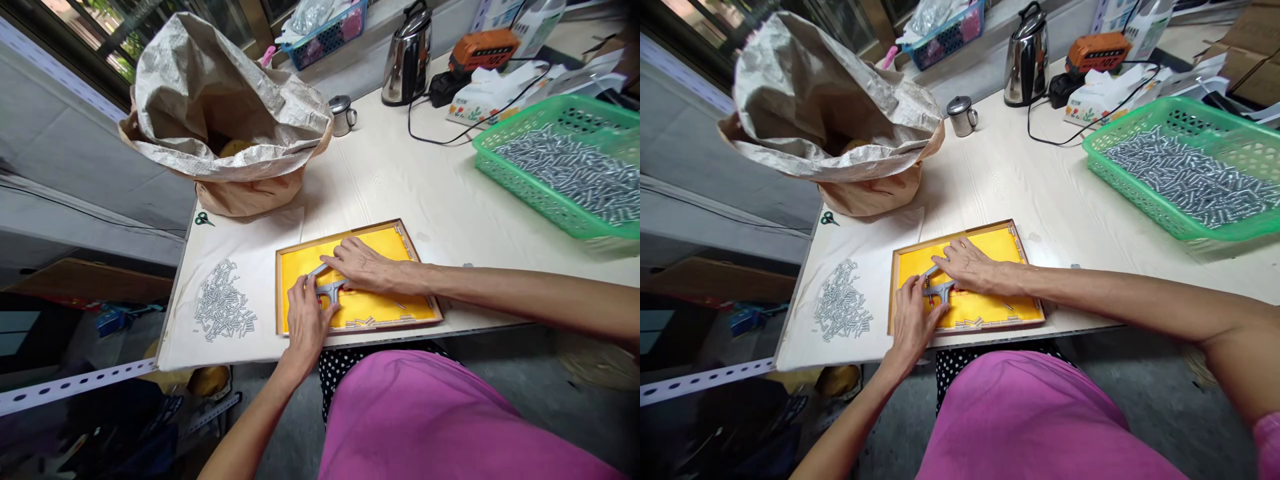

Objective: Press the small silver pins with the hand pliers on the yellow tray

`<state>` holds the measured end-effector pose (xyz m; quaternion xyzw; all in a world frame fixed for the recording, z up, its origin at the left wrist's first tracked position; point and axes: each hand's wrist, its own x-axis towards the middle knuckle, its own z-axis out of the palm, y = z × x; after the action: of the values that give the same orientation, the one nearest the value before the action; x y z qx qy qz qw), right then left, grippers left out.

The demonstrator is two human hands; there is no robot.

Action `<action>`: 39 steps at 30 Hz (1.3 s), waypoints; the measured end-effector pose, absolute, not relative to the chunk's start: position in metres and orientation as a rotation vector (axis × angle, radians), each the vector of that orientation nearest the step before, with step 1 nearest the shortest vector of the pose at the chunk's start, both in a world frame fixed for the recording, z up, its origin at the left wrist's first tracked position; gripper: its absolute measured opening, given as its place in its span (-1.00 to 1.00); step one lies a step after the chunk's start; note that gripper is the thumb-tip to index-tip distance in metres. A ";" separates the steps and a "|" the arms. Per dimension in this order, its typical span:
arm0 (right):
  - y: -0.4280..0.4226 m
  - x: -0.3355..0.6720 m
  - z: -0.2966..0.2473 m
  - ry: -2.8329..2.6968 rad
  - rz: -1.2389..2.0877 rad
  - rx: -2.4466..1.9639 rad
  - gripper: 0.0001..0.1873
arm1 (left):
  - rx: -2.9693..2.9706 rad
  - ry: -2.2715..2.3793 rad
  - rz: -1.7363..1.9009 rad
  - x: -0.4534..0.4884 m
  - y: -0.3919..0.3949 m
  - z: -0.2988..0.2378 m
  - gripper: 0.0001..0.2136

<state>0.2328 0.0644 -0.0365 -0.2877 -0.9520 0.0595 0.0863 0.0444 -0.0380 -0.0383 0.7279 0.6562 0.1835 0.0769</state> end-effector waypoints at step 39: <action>0.012 0.272 -0.061 -2.525 -0.162 -0.769 -0.73 | 1.784 1.796 0.729 0.047 0.039 -0.013 -0.78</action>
<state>0.2721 0.0121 -0.0612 -0.2819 -0.9255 -0.0594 0.2459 0.0472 0.0394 -0.0126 0.6556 0.6598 0.2680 0.2510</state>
